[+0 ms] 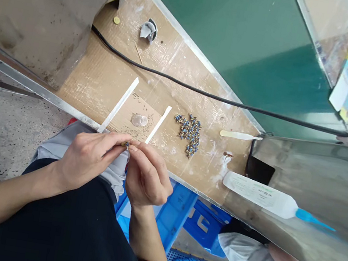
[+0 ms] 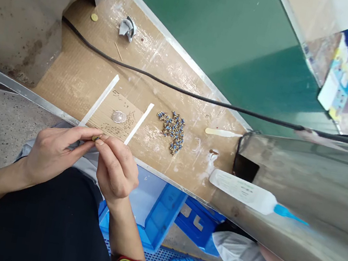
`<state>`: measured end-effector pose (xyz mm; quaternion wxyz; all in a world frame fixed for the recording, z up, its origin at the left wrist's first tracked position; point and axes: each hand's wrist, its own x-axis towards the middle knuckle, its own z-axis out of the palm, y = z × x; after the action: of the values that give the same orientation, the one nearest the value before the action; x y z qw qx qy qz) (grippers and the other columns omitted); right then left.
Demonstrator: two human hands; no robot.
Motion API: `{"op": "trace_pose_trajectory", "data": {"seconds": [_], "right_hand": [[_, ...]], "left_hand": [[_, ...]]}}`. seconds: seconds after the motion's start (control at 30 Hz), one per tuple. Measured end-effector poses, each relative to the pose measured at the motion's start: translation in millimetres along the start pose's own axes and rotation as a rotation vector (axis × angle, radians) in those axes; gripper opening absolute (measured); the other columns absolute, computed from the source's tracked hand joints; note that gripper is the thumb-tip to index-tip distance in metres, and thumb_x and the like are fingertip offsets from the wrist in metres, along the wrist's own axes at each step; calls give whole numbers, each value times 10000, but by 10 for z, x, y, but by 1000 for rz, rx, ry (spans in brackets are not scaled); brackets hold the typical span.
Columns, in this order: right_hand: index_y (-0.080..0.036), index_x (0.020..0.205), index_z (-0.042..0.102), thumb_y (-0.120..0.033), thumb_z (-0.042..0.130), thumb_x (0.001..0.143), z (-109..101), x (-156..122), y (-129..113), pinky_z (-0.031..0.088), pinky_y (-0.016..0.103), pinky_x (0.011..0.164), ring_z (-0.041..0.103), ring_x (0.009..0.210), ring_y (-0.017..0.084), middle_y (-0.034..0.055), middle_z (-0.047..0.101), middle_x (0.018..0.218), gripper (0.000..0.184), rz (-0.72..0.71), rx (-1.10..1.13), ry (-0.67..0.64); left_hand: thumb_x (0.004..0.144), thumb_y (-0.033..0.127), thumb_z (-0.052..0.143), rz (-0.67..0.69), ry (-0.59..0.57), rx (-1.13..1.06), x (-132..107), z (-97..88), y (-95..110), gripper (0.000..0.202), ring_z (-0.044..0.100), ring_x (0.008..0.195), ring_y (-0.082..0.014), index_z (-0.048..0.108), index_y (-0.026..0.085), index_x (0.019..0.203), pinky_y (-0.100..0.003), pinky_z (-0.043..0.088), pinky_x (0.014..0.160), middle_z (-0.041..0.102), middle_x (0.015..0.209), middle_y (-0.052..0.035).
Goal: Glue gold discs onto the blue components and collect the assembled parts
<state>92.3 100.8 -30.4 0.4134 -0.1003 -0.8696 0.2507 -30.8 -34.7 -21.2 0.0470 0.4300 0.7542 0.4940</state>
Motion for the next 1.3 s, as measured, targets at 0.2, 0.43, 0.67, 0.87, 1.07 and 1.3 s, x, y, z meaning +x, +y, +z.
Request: {"op": "trace_pose_trajectory", "data": {"seconds": [0.2, 0.43, 0.67, 0.87, 1.07, 1.3], "right_hand": [[-348, 1549, 787, -57, 832, 1047, 4, -70, 33, 831, 428, 866, 921, 1030, 283, 54, 909, 1261, 582, -57, -26, -3], [-335, 1513, 806, -49, 844, 1030, -5, -129, 89, 833, 438, 826, 923, 1034, 299, 58, 909, 1245, 563, -94, -43, 10], [-285, 1446, 828, -101, 820, 1061, -73, -37, 60, 807, 433, 851, 905, 1041, 277, 77, 902, 1190, 426, 50, 108, 15], [-287, 1169, 851, -157, 800, 1088, -84, 4, 23, 756, 363, 905, 863, 1024, 214, 36, 877, 1088, 161, 519, 366, -65], [-272, 1094, 867, -201, 831, 1071, -117, -84, 71, 751, 355, 917, 862, 1027, 216, 40, 878, 1062, 83, 601, 452, -36], [-274, 1092, 869, -167, 818, 1078, -165, -207, 107, 725, 345, 934, 859, 1023, 202, 31, 884, 1047, 120, 617, 489, 26]], "left_hand": [[1184, 161, 685, 16, -13, 59, -7, -3, 31, 179, 930, 908, -205, 802, 202, 1312, -266, 735, 855, 940, 1134, -49], [1143, 122, 712, -82, -32, -110, -12, 3, 46, 231, 928, 965, -184, 789, 215, 1341, -248, 738, 908, 937, 1171, -31], [1074, 94, 751, -225, -53, -279, 5, -8, 49, 273, 920, 944, -163, 845, 255, 1273, -241, 752, 932, 938, 1149, 6], [1079, 115, 750, -232, -82, -265, 7, 48, 72, 300, 924, 961, -170, 848, 270, 1316, -278, 769, 975, 934, 1217, 11], [1105, 102, 713, -157, -105, -198, 20, 128, 146, 343, 928, 1030, -176, 829, 279, 1374, -277, 765, 1003, 925, 1283, 8], [1109, 93, 696, -196, -150, -186, 21, 239, 245, 377, 925, 1054, -178, 846, 303, 1384, -285, 765, 1004, 921, 1298, 24]]}}
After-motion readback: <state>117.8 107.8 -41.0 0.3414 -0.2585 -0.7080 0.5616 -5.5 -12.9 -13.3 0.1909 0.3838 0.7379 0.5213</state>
